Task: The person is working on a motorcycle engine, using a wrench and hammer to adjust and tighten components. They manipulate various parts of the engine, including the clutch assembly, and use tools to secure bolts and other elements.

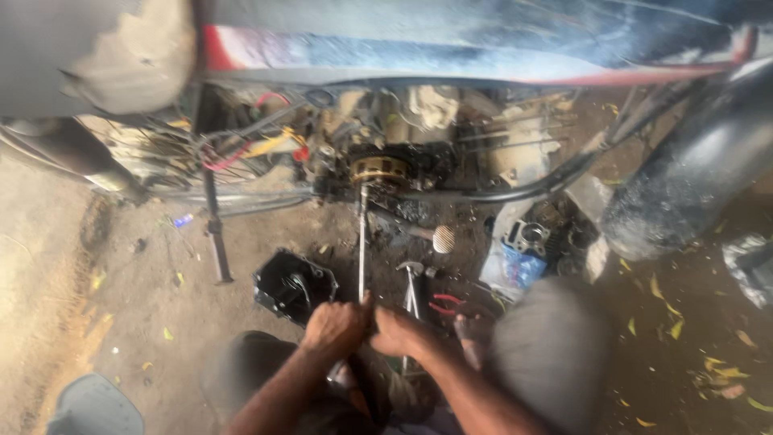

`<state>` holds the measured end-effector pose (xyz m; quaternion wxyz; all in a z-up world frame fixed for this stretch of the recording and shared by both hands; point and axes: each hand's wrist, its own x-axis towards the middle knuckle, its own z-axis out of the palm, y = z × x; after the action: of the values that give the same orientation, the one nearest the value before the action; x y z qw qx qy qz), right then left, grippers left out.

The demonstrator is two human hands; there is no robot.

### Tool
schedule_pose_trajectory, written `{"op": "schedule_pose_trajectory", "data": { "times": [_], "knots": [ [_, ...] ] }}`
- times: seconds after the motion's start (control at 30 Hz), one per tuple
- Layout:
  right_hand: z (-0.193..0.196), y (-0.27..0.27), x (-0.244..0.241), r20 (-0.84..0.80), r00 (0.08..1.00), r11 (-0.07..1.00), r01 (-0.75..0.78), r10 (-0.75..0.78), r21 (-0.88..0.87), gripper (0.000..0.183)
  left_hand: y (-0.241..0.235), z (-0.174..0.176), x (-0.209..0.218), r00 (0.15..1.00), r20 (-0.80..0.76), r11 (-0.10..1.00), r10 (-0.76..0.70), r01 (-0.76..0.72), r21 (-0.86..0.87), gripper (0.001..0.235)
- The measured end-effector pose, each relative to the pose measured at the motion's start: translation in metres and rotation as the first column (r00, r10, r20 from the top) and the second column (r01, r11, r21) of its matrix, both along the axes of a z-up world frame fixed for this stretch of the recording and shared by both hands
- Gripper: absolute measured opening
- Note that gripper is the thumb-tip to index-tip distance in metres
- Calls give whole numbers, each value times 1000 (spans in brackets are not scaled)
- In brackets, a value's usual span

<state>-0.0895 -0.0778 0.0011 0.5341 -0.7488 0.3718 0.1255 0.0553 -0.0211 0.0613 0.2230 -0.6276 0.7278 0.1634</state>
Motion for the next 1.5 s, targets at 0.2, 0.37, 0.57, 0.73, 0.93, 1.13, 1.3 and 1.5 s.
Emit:
{"op": "schedule_pose_trajectory", "data": {
  "times": [0.2,0.37,0.57,0.73,0.93,1.13,1.3,1.5],
  "knots": [
    [38,-10,-16,23,998,996,-57,59,-72,49,15,12,8,978,-190,912,91,-159,-378,78],
    [2,-10,-22,90,966,939,211,-243,273,65,10,28,15,965,-179,958,192,-223,-180,51],
    [-80,-9,-48,285,839,870,372,-464,322,55,-4,53,2,891,-283,932,355,-315,178,40],
    [-70,-30,-56,364,855,839,139,-370,526,33,1,59,12,808,-409,905,423,-358,228,31],
    [-22,-27,-30,445,587,349,-275,-677,896,64,13,36,7,786,-462,828,410,-534,-173,30],
    [-49,7,4,-193,491,-274,-97,-849,957,42,10,26,2,727,-463,768,508,-625,-138,43],
    [-60,1,3,66,564,-198,-394,-823,898,18,7,29,3,647,-508,690,569,-711,-133,63],
    [-36,-2,9,-2,565,-174,-252,-825,952,40,7,30,7,720,-465,781,515,-618,-91,79]
  ]
}}
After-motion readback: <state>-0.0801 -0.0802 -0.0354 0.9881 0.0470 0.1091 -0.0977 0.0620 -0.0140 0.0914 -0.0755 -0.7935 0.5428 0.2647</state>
